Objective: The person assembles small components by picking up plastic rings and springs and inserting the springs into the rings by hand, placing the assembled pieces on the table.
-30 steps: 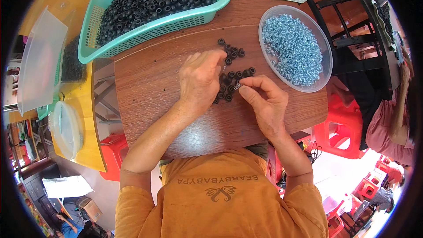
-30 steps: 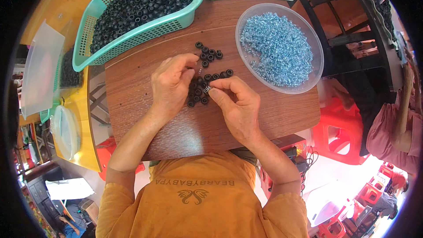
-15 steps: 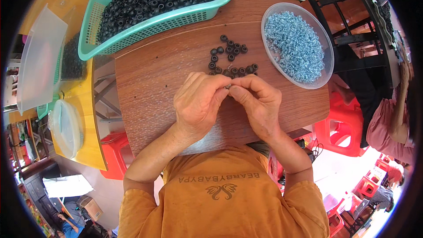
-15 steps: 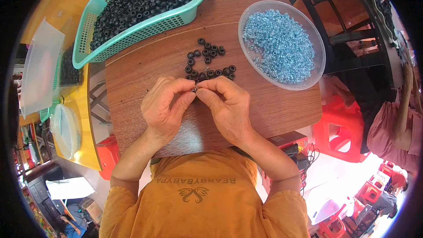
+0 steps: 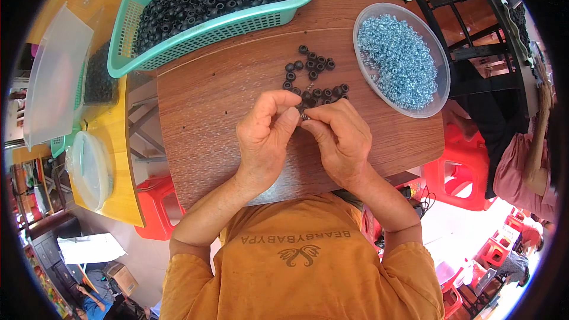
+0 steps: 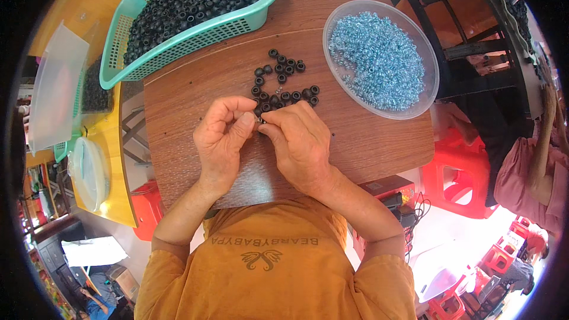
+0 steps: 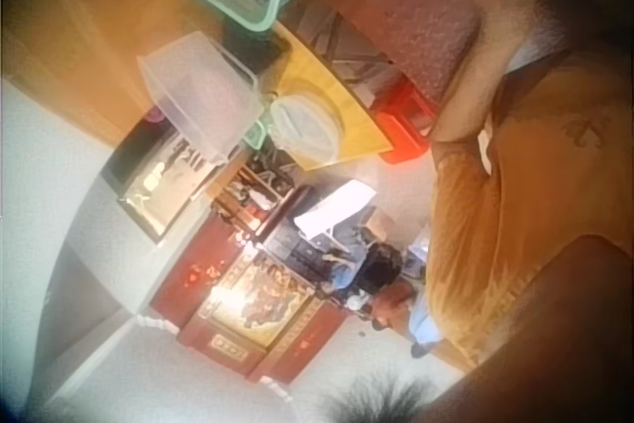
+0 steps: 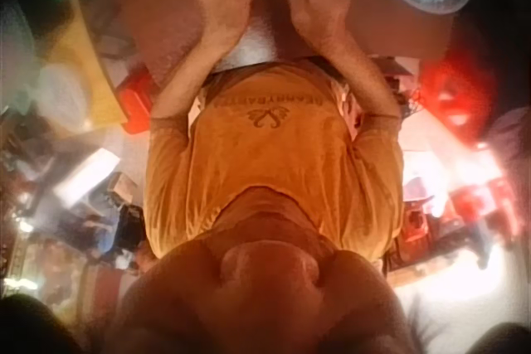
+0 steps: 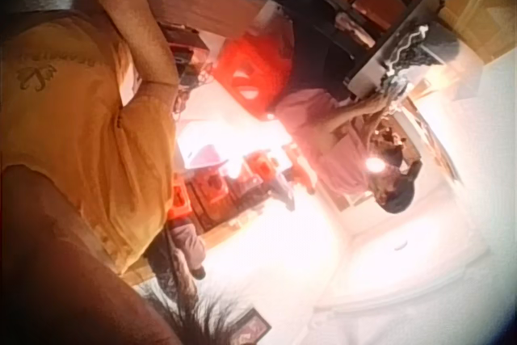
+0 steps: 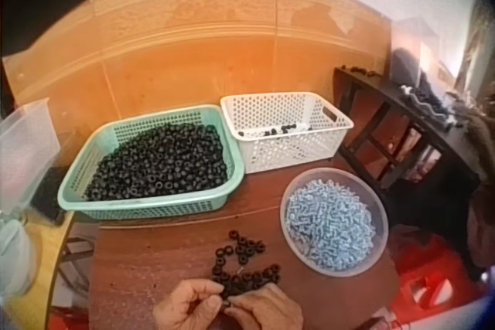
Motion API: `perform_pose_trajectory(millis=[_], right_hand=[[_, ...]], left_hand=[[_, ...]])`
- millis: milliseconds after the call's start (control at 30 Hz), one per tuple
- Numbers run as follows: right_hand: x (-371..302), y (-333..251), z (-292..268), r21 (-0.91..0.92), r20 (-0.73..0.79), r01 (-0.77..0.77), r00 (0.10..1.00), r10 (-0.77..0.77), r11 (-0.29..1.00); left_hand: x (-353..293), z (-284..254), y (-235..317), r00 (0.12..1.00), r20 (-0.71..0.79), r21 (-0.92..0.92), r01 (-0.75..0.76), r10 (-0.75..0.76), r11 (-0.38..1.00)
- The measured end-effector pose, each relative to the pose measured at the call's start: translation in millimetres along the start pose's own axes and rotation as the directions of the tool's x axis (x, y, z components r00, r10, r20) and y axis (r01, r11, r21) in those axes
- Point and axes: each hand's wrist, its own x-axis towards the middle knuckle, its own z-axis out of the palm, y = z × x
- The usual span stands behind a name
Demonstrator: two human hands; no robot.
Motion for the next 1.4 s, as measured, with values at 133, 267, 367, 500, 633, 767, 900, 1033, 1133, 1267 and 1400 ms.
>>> perform_pose_trajectory(millis=[133,267,367,500,633,767,900,1033,1133,1267,1400], right_hand=[[-2.1,2.4,0.0,0.008,-0.002,0.015,1.000,-0.015,1.000],[-2.1,2.8,1.4,0.042,-0.014,0.023,1.000,-0.023,0.999],[-1.5,1.8,-0.6,0.113,0.018,-0.081,0.997,0.079,0.990],[-1.7,3.0,-1.2,0.180,0.046,-0.174,0.985,0.168,0.968],[-0.9,2.1,-3.5,0.127,0.030,-0.135,0.991,0.132,0.983],[0.5,1.6,-6.6,0.253,0.085,-0.372,0.928,0.363,0.893],[-0.8,0.5,-5.8,0.271,0.102,-0.366,0.931,0.351,0.890],[-0.2,6.3,-2.3,0.114,0.057,-0.131,0.991,0.125,0.985],[1.3,9.4,0.0,-0.020,-0.014,0.133,0.991,-0.133,0.991],[2.7,11.9,-0.4,-0.050,-0.041,0.182,0.982,-0.184,0.982],[3.1,12.7,-10.3,-0.028,-0.024,0.032,0.999,-0.032,0.999]], left_hand=[[3.3,0.1,9.7,0.979,0.045,-0.164,0.206,-0.201,0.965],[11.9,-1.3,12.9,0.954,0.062,-0.226,0.300,-0.294,0.927],[15.2,-3.3,12.5,0.911,0.109,-0.311,0.412,-0.398,0.856],[18.1,-3.6,12.9,0.869,0.144,-0.366,0.491,-0.474,0.790],[17.1,-3.4,14.6,0.900,0.113,-0.282,0.434,-0.420,0.855],[9.2,-1.4,9.8,0.995,0.034,-0.087,0.095,-0.093,0.992],[8.6,-5.4,6.7,0.966,0.117,0.217,-0.252,0.231,0.943],[8.2,-3.7,5.3,0.935,0.123,0.396,-0.354,0.333,0.847],[7.2,-0.5,1.3,0.945,0.088,0.441,-0.320,0.315,0.838],[4.6,1.5,3.6,0.994,0.019,0.050,0.104,-0.105,0.993],[15.7,3.5,-0.8,0.990,0.021,0.066,0.135,-0.136,0.989]])
